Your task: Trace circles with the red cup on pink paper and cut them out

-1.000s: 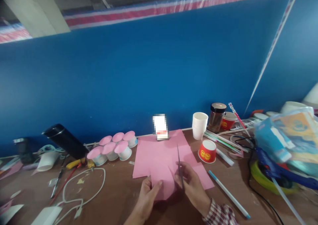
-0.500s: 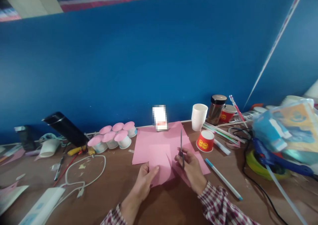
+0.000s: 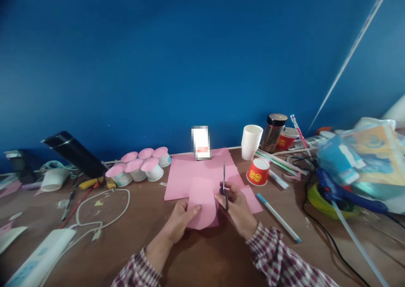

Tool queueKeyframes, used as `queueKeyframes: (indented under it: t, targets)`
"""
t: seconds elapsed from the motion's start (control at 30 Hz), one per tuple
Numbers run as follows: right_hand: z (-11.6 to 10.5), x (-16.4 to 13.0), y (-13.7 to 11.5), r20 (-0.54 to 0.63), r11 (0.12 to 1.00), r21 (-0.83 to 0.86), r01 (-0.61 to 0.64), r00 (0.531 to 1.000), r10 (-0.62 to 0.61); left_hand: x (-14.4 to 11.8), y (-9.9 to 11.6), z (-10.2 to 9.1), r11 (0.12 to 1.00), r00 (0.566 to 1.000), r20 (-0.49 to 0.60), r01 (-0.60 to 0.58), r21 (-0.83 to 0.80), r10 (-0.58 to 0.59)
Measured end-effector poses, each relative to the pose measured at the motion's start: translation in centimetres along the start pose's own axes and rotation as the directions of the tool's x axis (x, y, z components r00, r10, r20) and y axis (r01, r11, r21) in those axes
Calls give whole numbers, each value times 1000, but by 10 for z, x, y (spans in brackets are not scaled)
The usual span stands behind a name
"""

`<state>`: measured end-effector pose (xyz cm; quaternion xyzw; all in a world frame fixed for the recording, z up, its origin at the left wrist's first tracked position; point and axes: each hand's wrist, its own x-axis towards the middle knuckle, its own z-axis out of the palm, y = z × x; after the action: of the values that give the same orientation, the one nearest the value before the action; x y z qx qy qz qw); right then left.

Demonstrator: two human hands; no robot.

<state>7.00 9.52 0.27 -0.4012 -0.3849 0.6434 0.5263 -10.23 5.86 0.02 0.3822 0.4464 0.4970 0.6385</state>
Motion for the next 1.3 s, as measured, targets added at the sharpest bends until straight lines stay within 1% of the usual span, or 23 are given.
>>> queueKeyframes:
  t: [0.1, 0.13, 0.17, 0.2, 0.23, 0.3, 0.37, 0.4, 0.47, 0.53, 0.6, 0.7, 0.77, 0.87, 0.93, 1.03, 1.1, 1.13, 1.2, 1.23, 1.3]
  targets:
    - [2, -2, 2, -56, 999, 32, 2, 998, 0, -1, -2, -5, 995, 1000, -7, -11, -97, 11]
    - [3, -3, 3, -77, 999, 36, 10, 997, -7, -2, -2, -7, 989, 1000, 13, -19, -145, 21]
    - [3, -3, 3, -95, 999, 39, 22, 995, -18, -3, -2, -8, 980, 998, 52, -27, -195, 37]
    - [2, -3, 4, -110, 999, 41, 31, 994, -26, -4, -2, -9, 969, 992, 113, -30, -244, 59]
    - [2, -3, 5, -126, 998, 42, 38, 992, -32, -6, 0, -10, 958, 979, 186, -31, -285, 87]
    - [2, -3, 5, -152, 998, 37, 48, 988, -42, -9, 3, -8, 944, 937, 321, -23, -330, 135]
    - [2, -3, 4, -191, 998, 19, 59, 980, -54, -12, 7, -4, 945, 915, 375, -21, -328, 151]
    - [3, -3, 3, -216, 998, 5, 69, 974, -66, -13, 8, -2, 950, 915, 379, -14, -311, 138]
    - [5, -4, 1, -254, 996, -17, 93, 962, -94, -14, 8, 1, 962, 933, 346, -3, -272, 101]
    - [7, -6, 0, -244, 994, -25, 107, 963, -110, -13, 6, 2, 972, 959, 273, -8, -234, 73]
    - [10, -8, -2, -201, 994, -20, 110, 973, -111, -10, 3, 3, 978, 981, 185, -19, -209, 58]
    - [12, -11, -3, -175, 995, -22, 97, 979, -99, -6, 0, 2, 962, 994, 92, -24, -272, 50]
    - [13, -13, -3, -184, 995, -39, 90, 978, -96, -4, -1, 1, 939, 998, 59, -16, -343, 38]
    - [13, -14, -3, -181, 994, -83, 74, 980, -88, -4, 0, 0, 915, 1000, 28, 23, -404, -12]
    - [12, -13, -2, -168, 993, -93, 70, 982, -85, -5, 1, 0, 902, 999, 38, 27, -431, -12]
    - [11, -11, 2, -184, 993, -76, 87, 978, -100, -6, 4, 0, 898, 990, 108, -30, -438, 86]
    - [10, -10, 4, -197, 993, -63, 95, 975, -106, -6, 6, 1, 918, 975, 180, -53, -393, 133]
    - [10, -9, 4, -198, 993, -59, 100, 974, -110, -7, 6, 2, 933, 968, 214, -48, -357, 132]
    - [10, -9, 5, -196, 992, -66, 109, 973, -120, -8, 6, 4, 961, 962, 259, -7, -277, 82]
    - [10, -10, 5, -202, 991, -75, 112, 971, -125, -9, 5, 5, 970, 963, 265, 25, -241, 40]
    - [11, -11, 4, -217, 989, -104, 107, 968, -128, -11, 3, 7, 979, 969, 243, 85, -186, -38]
